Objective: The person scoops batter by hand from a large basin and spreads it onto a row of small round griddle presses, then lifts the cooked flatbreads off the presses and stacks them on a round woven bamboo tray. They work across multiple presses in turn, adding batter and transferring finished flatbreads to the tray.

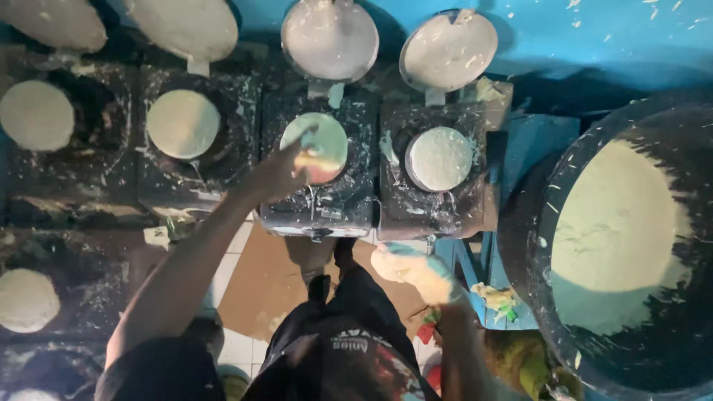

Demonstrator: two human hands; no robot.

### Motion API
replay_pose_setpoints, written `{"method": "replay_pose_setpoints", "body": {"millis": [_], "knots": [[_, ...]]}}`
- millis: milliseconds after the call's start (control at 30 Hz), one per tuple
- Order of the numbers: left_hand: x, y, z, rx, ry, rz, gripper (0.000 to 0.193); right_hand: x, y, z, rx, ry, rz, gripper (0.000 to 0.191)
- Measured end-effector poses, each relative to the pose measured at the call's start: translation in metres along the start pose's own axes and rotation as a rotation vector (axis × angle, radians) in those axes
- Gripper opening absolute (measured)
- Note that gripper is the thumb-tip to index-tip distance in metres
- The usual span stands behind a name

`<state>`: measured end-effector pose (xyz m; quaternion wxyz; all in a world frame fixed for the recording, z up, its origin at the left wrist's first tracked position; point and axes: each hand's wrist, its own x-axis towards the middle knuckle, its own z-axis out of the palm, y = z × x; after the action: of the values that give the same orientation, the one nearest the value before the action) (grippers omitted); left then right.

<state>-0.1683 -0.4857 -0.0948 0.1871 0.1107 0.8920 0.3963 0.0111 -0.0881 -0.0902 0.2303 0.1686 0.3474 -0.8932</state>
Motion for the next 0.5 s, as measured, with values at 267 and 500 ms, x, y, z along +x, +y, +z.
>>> {"method": "replay_pose_setpoints", "body": {"millis": [267, 500], "knots": [[-0.020, -0.007, 0.001, 0.216, -0.041, 0.237, 0.089, 0.111, -0.042, 0.045, -0.099, -0.093, 0.083, 0.060], [-0.044, 0.000, 0.010, 0.593, 0.237, 0.539, 0.087, 0.168, -0.034, 0.067, -0.114, 0.140, 0.083, 0.045]]}}
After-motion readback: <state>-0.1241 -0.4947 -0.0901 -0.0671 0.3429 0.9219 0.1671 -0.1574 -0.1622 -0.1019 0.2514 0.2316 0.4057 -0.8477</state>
